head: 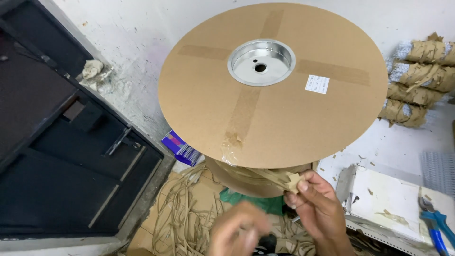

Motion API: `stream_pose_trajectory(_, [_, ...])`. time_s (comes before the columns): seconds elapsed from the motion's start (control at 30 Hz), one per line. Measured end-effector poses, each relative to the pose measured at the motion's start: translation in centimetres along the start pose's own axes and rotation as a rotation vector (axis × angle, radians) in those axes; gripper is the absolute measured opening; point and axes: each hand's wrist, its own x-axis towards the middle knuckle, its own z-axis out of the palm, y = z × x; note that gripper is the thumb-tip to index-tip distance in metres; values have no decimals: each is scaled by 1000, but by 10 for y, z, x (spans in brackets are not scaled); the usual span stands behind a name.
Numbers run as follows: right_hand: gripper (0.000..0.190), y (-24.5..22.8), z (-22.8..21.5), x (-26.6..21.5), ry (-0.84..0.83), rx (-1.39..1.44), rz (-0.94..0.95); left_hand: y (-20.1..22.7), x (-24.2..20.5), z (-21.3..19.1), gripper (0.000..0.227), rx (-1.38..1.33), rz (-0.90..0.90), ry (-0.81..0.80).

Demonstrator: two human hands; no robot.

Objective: The person sits on the floor and uses blue-handled pliers to cut a white spiral cable into short segments. They repeatedly pull the cable from a large spool, cut it, and place the pieces on a white box.

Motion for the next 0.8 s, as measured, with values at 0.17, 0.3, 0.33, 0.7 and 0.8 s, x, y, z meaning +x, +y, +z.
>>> stream_pose_trajectory(0.17, [16, 8, 3, -20, -276, -276, 27, -124, 115, 64, 55, -306, -712, 94])
stream_pose_trajectory(0.3, [26, 5, 9, -28, -428, -1088, 524, -193, 142, 66, 47, -1114, -199, -14])
stream_pose_trajectory(0.33, [29, 10, 1, -26, -306, -1110, 515, -191, 144, 68, 40, -1113, -193, 122])
stream_pose_trajectory(0.7, [20, 5, -16, 35, 317, -366, 74, -126, 148, 54, 16, -537, -212, 475])
stream_pose_trajectory(0.8, [10, 23, -26, 42, 351, -308, 24, -163, 158, 56, 32, -606, -234, 523])
